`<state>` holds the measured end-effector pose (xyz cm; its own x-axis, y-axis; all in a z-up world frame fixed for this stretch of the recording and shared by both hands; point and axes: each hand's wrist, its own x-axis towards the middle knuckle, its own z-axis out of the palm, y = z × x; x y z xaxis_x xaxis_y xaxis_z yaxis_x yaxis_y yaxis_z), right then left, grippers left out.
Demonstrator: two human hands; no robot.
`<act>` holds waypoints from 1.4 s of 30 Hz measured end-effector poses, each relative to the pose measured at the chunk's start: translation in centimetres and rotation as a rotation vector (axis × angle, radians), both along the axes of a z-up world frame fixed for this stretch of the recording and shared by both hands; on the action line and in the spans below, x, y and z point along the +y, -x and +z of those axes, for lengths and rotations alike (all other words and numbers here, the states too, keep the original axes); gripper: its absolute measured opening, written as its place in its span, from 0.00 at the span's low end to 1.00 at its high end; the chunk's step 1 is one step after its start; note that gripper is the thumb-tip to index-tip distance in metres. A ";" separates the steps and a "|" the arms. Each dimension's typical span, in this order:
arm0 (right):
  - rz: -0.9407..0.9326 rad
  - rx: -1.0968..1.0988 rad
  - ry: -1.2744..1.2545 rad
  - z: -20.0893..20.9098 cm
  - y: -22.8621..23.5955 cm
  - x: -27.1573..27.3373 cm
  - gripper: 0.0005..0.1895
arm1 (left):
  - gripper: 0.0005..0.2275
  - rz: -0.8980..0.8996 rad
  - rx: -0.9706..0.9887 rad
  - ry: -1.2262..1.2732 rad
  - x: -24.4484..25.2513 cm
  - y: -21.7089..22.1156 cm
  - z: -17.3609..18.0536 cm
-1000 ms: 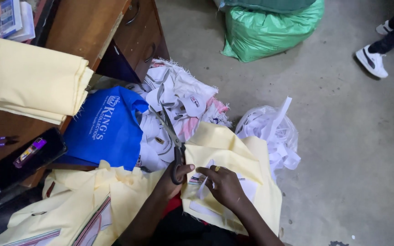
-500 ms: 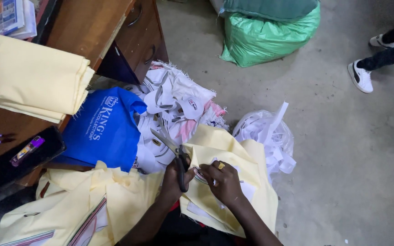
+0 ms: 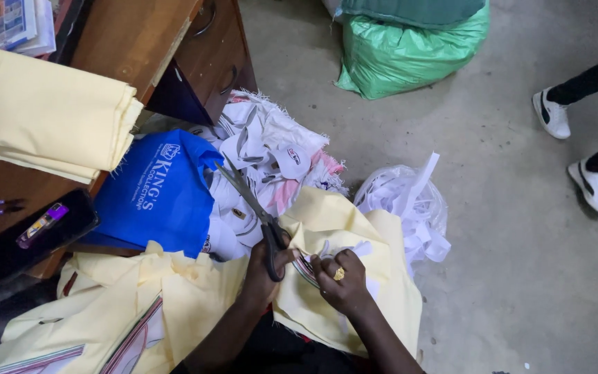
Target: The person uses shears to cut a piece of yellow fabric that has a paper pattern attached to it. They carefully follow the pattern's lines, cutting through the fabric and the paper simultaneously. The person occasionally adjusts the fabric and removes the cut paper pieces.
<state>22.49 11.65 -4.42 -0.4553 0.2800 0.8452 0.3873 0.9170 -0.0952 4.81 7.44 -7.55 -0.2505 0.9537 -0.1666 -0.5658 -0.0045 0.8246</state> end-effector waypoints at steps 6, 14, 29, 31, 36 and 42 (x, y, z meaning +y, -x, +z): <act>0.226 0.187 0.422 -0.8 -2.2 -0.7 0.05 | 0.10 0.110 0.016 0.039 0.3 2.4 0.3; 0.176 0.102 1.070 -2.0 -5.1 -1.2 0.22 | 0.10 0.040 -0.004 0.075 -0.5 1.2 -1.9; -0.071 0.186 1.946 -0.8 -2.6 -1.9 0.17 | 0.12 -0.116 0.550 0.197 -1.8 1.4 1.0; 0.043 0.235 1.965 -2.4 -3.0 -2.2 0.12 | 0.12 -0.055 0.616 0.232 -1.8 2.0 0.4; 0.048 0.385 1.719 0.6 -2.8 -2.6 0.24 | 0.06 0.074 0.517 0.472 -1.5 4.4 -1.0; -0.008 0.148 1.706 1.6 -1.3 -2.5 0.21 | 0.05 -0.189 0.696 0.051 -2.9 4.1 8.3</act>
<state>23.83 9.18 -2.86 -0.4009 0.8429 -0.3589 0.2890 -0.2555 -0.9226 0.69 4.53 0.76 -0.1458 0.9866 -0.0737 0.1035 0.0893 0.9906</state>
